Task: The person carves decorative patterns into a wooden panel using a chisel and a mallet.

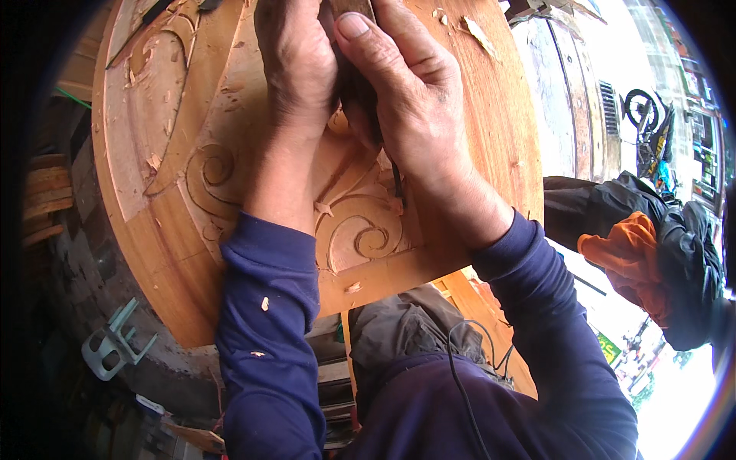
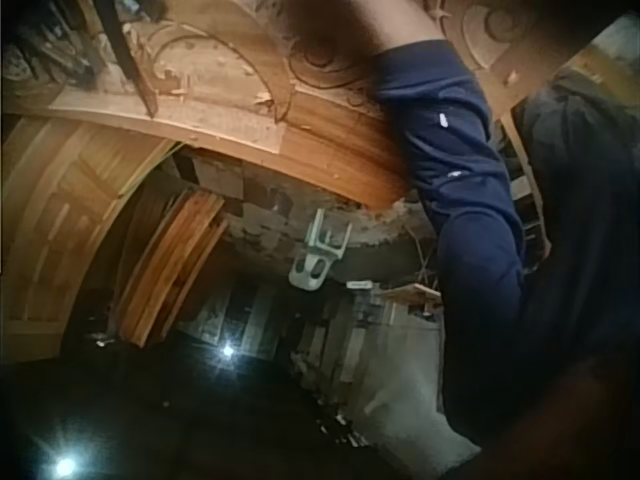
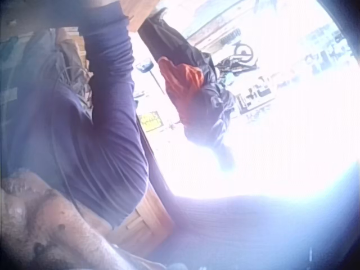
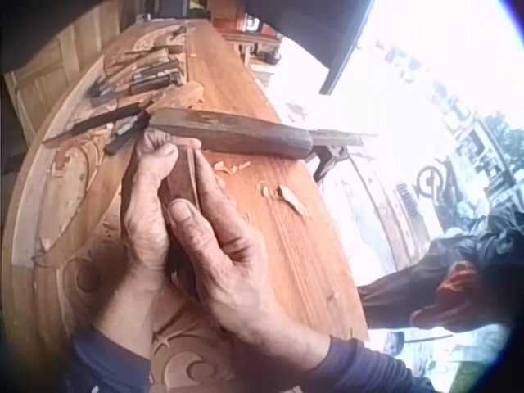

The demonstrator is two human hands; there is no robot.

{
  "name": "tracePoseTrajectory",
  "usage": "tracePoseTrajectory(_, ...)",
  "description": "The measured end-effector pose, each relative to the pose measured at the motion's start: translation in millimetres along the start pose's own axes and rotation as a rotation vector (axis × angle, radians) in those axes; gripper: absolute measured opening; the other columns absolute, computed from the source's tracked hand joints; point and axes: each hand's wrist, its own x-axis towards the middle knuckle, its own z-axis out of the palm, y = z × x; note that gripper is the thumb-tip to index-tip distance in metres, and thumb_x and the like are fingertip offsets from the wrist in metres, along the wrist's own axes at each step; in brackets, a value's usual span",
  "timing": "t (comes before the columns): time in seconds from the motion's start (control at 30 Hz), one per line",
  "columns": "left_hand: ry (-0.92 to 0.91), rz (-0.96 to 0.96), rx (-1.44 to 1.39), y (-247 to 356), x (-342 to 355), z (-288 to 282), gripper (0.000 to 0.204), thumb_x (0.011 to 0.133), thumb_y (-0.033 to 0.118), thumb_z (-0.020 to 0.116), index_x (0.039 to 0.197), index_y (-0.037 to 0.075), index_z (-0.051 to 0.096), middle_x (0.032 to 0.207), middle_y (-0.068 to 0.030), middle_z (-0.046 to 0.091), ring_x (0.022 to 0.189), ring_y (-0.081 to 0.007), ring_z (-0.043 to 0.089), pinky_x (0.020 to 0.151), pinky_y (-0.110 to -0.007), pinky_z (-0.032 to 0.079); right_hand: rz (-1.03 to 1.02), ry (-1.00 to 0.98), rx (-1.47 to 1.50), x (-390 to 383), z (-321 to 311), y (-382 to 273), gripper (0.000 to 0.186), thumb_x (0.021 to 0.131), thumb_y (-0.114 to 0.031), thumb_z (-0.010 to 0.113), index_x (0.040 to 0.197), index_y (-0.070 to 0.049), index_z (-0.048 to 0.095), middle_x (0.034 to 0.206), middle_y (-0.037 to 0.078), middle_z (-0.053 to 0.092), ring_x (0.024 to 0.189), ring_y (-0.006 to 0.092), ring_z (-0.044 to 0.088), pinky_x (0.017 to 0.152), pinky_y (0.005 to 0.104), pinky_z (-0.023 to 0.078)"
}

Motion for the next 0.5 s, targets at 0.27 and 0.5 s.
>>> tracePoseTrajectory(0.27, -0.034, 0.032, -0.019, 1.7, 3.2, -9.4, 0.017, 0.089, 0.018, 0.05, 0.093, 0.004, 0.06, 0.094, -0.0045, 0.061, 0.094, -0.014, 0.055, 0.092, -0.027, 0.043, 0.105, 0.049, 0.026, -7.8, 0.4, -0.2, 0.059, 0.107, -0.003, 0.052, 0.161, 0.001, 0.028, 0.162, 0.013, 0.038, 0.147, 0.0197, 0.039, 0.12, 0.0326, 0.034)
tracePoseTrajectory(0.5, -0.123, -0.053, 0.106, 2.4, -0.5, 3.0, 0.051, 0.106, 0.041, 0.042, 0.141, 0.006, 0.054, 0.108, -0.0068, 0.066, 0.093, -0.0134, 0.065, 0.082, -0.026, 0.051, 0.282, 0.314, -0.052, 2.8, -7.9, -29.8, 0.037, 0.108, -0.038, 0.05, 0.131, -0.01, 0.049, 0.085, 0.001, 0.054, 0.046, 0.0043, 0.041, 0.037, 0.0209, 0.034)
